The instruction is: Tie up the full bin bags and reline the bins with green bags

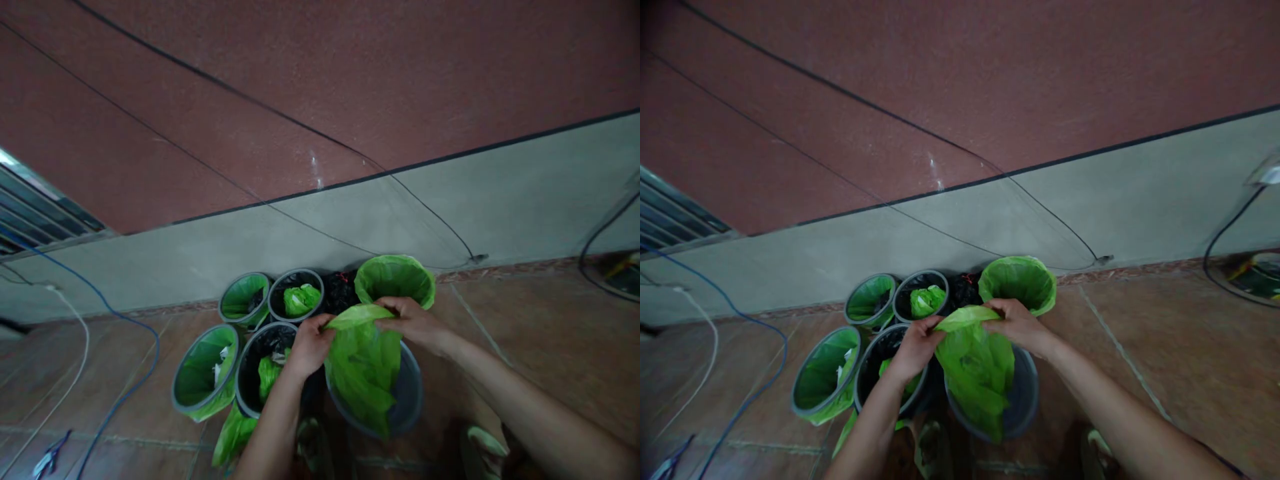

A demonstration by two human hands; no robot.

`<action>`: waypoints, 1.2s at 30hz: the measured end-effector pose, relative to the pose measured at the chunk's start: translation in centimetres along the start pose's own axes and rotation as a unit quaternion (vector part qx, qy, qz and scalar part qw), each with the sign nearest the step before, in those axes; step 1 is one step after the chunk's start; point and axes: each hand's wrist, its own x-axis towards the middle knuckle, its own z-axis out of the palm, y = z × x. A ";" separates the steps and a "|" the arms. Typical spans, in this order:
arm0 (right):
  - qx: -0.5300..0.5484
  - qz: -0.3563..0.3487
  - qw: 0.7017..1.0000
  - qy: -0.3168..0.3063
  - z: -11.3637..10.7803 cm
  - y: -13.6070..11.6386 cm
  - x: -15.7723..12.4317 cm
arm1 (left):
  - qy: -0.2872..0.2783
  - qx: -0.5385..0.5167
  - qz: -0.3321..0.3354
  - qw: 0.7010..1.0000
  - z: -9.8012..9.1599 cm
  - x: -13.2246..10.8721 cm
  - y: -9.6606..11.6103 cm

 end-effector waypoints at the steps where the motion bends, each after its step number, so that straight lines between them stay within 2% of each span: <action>1: -0.038 0.012 0.999 0.029 -0.1 0.1 -0.1 | 0.062 0.081 0.008 0.995 -0.2 0.1 -0.2; 3: -0.137 0.024 0.985 0.103 -0.4 0.3 -0.3 | 0.157 0.210 0.017 0.965 -0.6 0.2 -0.5; 6: -0.293 0.019 0.936 0.193 -0.8 0.7 -0.6 | 0.214 0.293 0.016 0.932 -0.7 0.1 -0.8; 8: -0.346 0.019 0.920 0.180 -0.9 1.0 -0.8 | 0.235 0.305 0.016 0.923 -0.5 0.1 -0.8; 11: -0.318 0.024 0.944 0.089 -0.7 1.6 -1.3 | 0.246 0.287 0.032 0.925 0.0 0.0 -0.7; 14: -0.215 0.041 0.976 0.013 -0.3 2.0 -1.7 | 0.229 0.257 0.060 0.937 0.3 -0.2 -0.4; 18: -0.121 0.001 0.993 -0.016 0.7 1.5 -1.7 | 0.215 0.230 0.086 0.945 0.6 -0.3 0.0; 22: -0.104 -0.071 0.992 -0.026 2.4 0.4 -1.3 | 0.215 0.219 0.095 0.947 0.8 -0.2 0.1; 27: -0.126 -0.055 0.990 -0.035 3.6 -0.1 -1.4 | 0.211 0.233 0.084 0.946 0.9 -0.1 0.3; 31: -0.098 -0.038 0.994 0.037 3.3 0.1 -1.3 | 0.158 0.315 0.024 0.936 0.7 -0.2 0.1; 34: -0.140 -0.058 0.980 0.130 2.6 -0.2 -1.3 | 0.070 0.386 -0.026 0.919 0.6 -0.4 -0.4; 36: -0.177 -0.071 0.968 0.166 2.3 -0.5 -1.3 | 0.011 0.399 -0.018 0.917 0.5 -0.5 -0.8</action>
